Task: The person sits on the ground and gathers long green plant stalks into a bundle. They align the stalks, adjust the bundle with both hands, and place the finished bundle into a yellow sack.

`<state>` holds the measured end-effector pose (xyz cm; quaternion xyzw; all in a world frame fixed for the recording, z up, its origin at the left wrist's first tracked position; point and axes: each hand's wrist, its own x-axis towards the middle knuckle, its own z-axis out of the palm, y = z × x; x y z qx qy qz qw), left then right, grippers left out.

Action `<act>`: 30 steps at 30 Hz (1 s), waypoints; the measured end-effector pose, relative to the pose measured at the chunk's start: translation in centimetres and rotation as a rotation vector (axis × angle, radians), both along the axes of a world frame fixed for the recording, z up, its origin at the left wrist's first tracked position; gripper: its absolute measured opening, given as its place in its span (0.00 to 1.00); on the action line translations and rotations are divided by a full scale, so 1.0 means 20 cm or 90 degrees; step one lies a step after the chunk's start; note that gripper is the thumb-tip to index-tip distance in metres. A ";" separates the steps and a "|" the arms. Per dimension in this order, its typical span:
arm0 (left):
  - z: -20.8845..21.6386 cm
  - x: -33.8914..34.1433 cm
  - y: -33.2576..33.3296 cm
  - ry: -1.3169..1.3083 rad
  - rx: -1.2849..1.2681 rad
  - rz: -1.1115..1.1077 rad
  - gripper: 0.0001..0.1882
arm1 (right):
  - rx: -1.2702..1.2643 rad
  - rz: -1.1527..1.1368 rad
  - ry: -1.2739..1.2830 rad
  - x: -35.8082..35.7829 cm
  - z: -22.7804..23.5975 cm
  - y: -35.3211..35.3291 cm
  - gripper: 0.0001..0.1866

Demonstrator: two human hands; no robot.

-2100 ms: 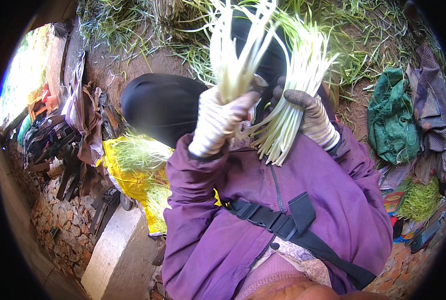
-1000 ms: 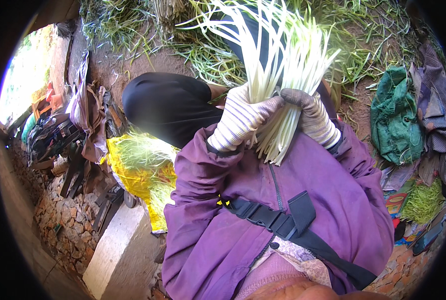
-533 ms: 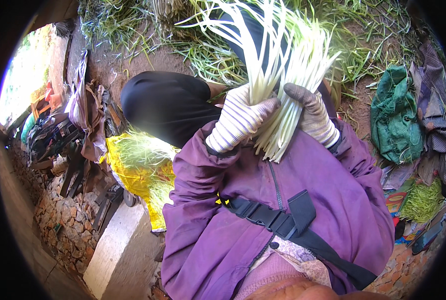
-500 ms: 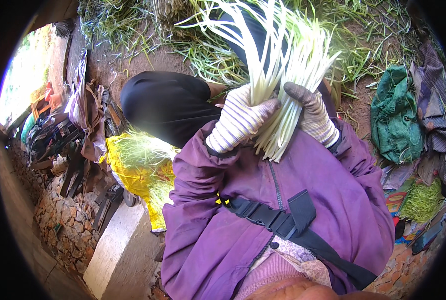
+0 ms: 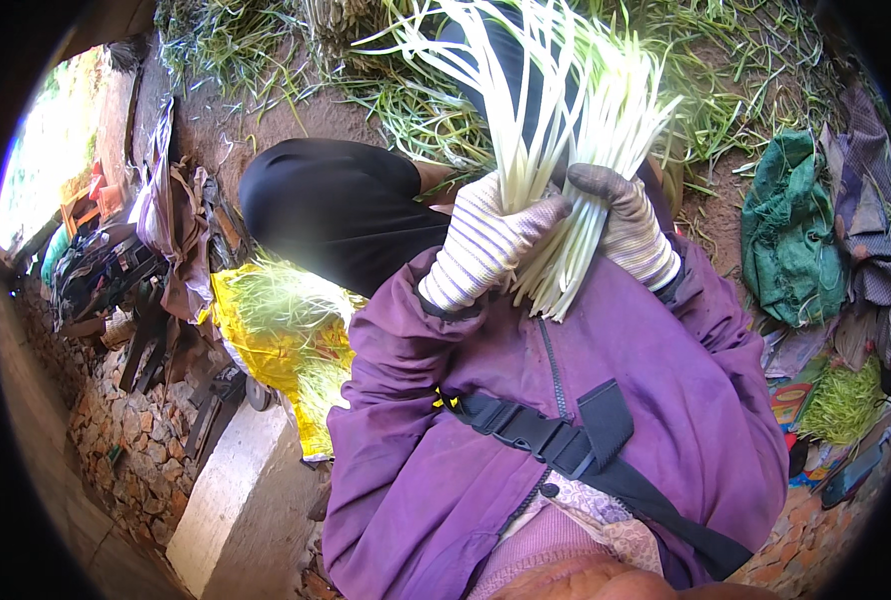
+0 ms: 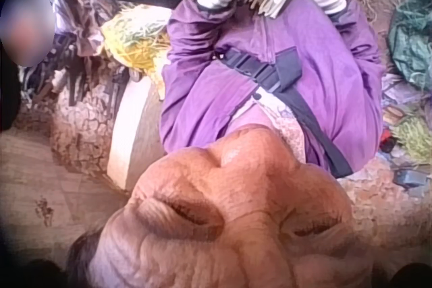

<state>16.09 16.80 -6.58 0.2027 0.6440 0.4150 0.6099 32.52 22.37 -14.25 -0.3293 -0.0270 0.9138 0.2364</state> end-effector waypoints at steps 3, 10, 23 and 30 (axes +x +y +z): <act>0.00 0.03 0.01 0.057 0.040 -0.004 0.14 | 0.048 0.009 -0.030 -0.01 0.00 0.01 0.12; -0.01 0.04 0.02 -0.002 0.045 0.036 0.12 | 0.099 0.013 -0.053 -0.01 0.01 0.00 0.11; 0.04 -0.10 -0.02 0.007 -0.053 0.047 0.08 | -0.020 -0.009 -0.037 -0.02 0.06 0.02 0.17; 0.01 -0.13 -0.05 -0.053 -0.066 0.063 0.11 | -0.033 0.007 -0.033 -0.01 0.08 0.04 0.23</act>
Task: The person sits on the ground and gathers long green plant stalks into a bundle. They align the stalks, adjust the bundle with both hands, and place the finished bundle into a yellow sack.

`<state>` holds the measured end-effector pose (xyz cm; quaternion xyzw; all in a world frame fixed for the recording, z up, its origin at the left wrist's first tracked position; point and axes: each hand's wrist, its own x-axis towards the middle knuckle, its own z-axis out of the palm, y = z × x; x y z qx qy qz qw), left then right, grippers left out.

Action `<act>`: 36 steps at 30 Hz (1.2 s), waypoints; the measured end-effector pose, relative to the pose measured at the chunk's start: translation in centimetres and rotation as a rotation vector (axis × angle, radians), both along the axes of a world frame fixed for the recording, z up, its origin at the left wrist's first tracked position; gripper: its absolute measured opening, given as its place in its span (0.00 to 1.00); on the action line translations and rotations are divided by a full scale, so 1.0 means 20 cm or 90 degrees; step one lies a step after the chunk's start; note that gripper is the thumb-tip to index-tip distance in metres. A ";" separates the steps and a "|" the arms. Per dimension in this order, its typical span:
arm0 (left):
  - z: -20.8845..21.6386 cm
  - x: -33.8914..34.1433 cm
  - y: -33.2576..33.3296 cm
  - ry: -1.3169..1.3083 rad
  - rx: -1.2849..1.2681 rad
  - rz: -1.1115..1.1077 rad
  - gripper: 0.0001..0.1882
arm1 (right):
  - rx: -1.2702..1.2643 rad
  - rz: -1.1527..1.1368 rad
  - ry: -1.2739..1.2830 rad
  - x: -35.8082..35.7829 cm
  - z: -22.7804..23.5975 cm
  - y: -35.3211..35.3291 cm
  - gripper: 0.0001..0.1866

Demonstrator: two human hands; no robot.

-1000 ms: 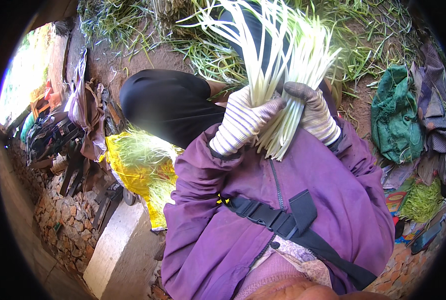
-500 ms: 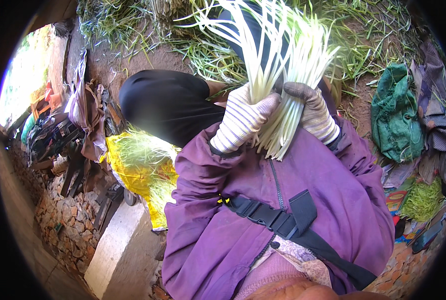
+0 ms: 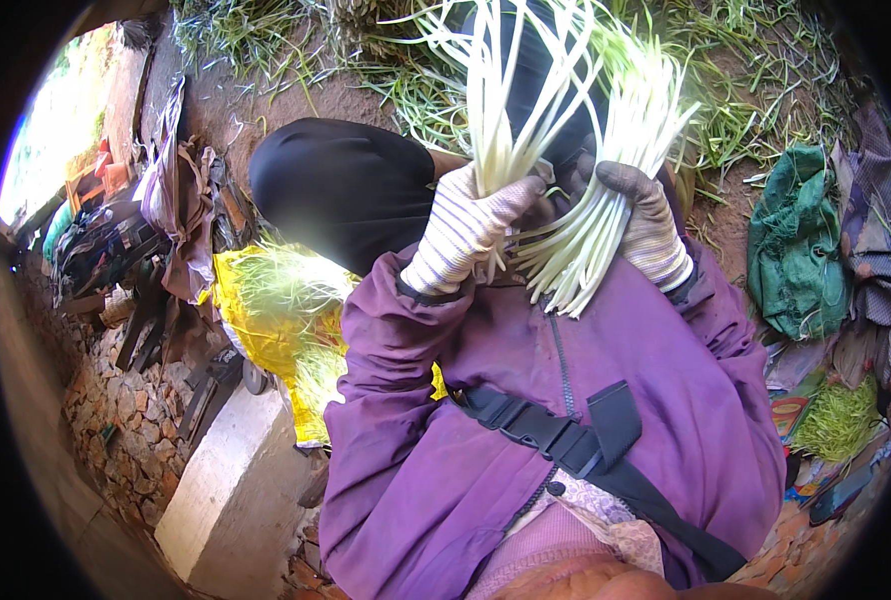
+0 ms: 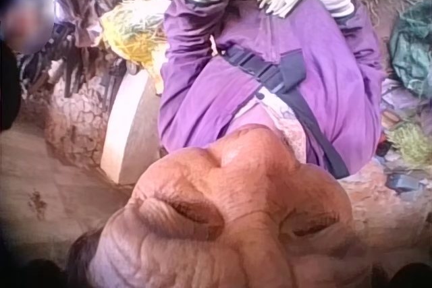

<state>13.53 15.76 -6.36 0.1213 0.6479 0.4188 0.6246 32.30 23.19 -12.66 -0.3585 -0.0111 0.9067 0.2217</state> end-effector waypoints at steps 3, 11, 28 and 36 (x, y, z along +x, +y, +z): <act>-0.05 0.03 -0.01 0.065 0.031 -0.044 0.12 | -0.020 -0.014 0.015 -0.01 -0.01 0.00 0.24; -0.08 0.07 -0.04 -0.023 0.093 -0.036 0.14 | -0.007 -0.053 0.023 -0.02 0.01 -0.01 0.21; -0.06 0.06 -0.06 -0.033 0.092 -0.037 0.19 | 0.075 -0.049 -0.054 -0.05 0.02 -0.03 0.13; 0.02 0.01 -0.03 -0.049 0.065 -0.067 0.17 | 0.051 -0.040 0.021 -0.05 0.06 -0.01 0.20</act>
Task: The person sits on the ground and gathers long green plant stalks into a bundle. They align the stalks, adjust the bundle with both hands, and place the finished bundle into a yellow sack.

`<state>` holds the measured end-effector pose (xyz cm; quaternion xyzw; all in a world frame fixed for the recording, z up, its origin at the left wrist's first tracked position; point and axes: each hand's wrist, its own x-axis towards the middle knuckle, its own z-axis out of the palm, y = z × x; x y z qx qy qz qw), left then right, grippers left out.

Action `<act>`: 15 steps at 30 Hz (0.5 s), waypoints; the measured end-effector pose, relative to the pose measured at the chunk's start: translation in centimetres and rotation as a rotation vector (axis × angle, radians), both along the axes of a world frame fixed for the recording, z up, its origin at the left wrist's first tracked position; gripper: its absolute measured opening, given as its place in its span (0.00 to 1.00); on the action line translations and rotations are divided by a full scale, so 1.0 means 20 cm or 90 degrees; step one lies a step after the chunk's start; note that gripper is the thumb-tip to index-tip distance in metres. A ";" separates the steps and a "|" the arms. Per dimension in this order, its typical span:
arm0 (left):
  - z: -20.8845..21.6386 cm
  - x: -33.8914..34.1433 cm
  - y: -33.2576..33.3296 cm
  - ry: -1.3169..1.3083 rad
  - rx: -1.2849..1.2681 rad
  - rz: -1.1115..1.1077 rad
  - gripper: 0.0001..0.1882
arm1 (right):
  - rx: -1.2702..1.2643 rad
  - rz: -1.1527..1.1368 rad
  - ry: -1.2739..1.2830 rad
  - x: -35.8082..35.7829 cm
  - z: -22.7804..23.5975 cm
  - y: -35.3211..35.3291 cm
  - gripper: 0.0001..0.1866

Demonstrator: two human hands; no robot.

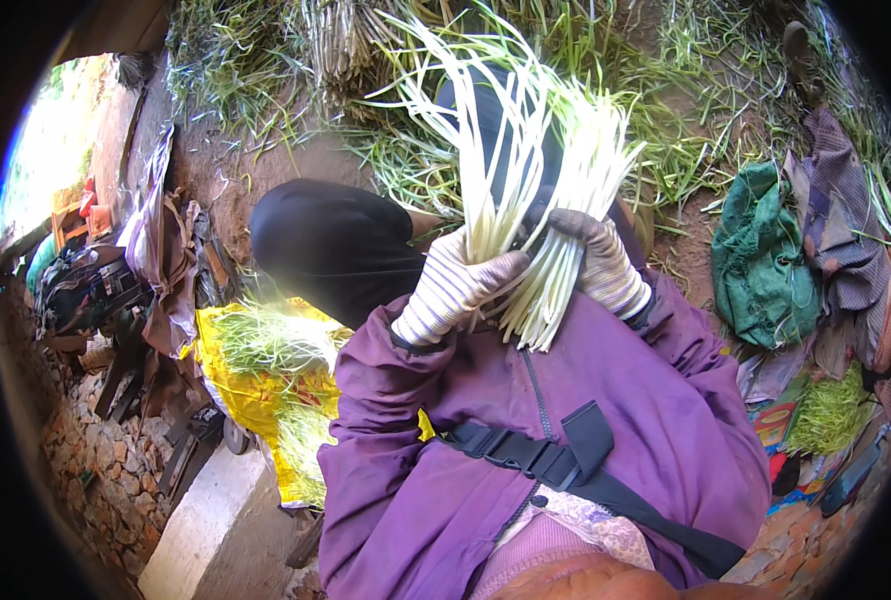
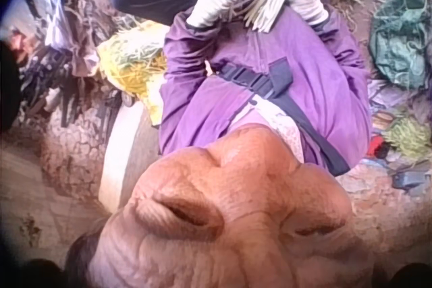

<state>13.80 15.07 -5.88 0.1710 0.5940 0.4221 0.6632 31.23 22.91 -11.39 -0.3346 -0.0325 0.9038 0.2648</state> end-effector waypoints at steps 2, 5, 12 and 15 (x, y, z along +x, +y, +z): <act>0.01 -0.02 0.01 -0.004 -0.010 0.028 0.13 | 0.008 0.003 -0.032 0.00 0.01 0.01 0.22; 0.03 -0.05 0.01 0.037 0.010 0.040 0.12 | 0.021 0.019 -0.045 0.01 0.00 0.02 0.22; 0.01 -0.01 0.01 -0.049 -0.012 0.016 0.13 | -0.001 0.010 -0.020 0.01 0.00 0.01 0.21; 0.01 0.00 0.01 -0.080 -0.021 0.029 0.15 | 0.002 0.015 -0.011 0.02 -0.01 0.01 0.21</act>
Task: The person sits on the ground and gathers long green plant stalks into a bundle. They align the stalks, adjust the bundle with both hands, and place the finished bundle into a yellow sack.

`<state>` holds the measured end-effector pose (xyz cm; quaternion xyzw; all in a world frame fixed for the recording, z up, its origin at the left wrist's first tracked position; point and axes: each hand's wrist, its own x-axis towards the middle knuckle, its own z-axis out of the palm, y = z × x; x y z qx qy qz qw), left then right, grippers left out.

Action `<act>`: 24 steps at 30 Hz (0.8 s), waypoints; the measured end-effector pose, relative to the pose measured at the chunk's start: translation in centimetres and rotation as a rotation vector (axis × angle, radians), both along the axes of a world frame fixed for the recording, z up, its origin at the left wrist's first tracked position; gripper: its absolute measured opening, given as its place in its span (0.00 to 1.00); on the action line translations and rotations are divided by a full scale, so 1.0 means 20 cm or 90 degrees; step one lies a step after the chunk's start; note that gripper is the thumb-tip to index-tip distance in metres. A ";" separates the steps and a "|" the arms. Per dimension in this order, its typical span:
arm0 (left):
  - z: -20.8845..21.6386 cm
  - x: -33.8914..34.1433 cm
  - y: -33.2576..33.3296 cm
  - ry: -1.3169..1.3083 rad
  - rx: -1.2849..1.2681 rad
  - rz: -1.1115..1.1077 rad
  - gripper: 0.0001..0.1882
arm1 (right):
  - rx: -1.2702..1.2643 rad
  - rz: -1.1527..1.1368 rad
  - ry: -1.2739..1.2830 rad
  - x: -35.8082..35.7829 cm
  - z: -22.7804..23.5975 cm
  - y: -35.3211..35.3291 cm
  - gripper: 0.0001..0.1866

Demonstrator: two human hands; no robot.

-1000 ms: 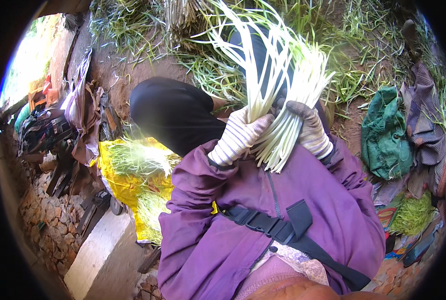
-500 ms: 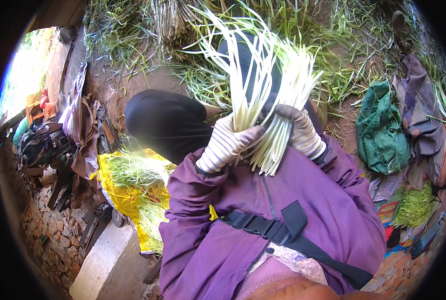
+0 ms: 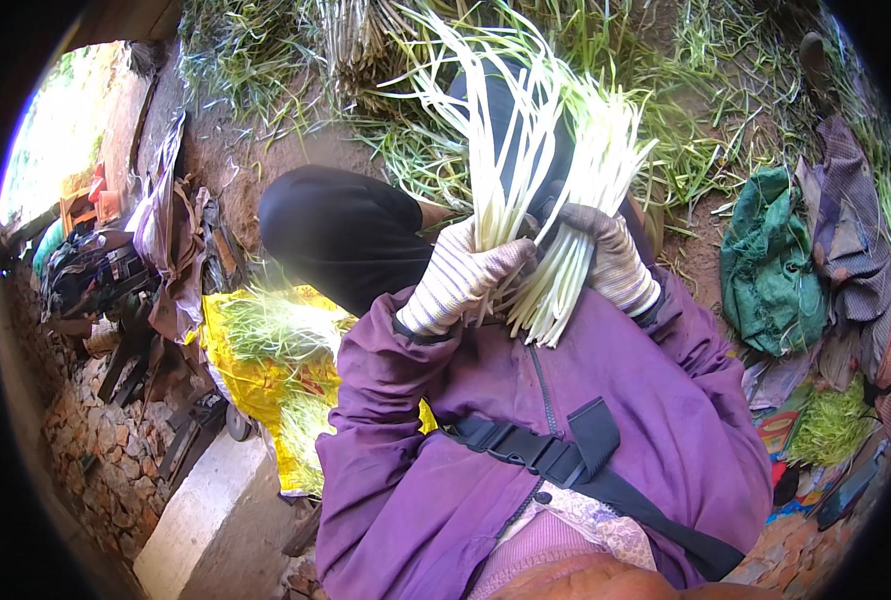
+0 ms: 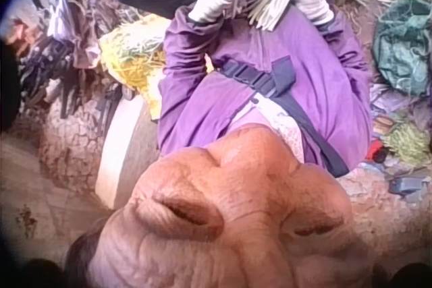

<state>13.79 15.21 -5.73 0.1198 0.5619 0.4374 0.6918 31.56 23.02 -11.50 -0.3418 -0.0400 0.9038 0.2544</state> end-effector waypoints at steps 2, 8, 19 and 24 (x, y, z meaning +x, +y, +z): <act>0.00 0.00 0.00 0.002 0.003 0.002 0.15 | 0.000 0.003 0.001 0.00 -0.01 0.00 0.21; -0.02 0.03 -0.01 -0.007 0.040 0.006 0.18 | -0.003 -0.044 0.064 0.01 -0.04 -0.01 0.26; 0.10 -0.14 0.01 0.015 0.046 0.032 0.18 | -0.029 -0.083 0.144 0.03 -0.07 0.01 0.29; 0.33 -0.41 0.03 0.031 0.081 0.089 0.19 | -0.034 -0.070 0.130 0.04 -0.09 0.02 0.30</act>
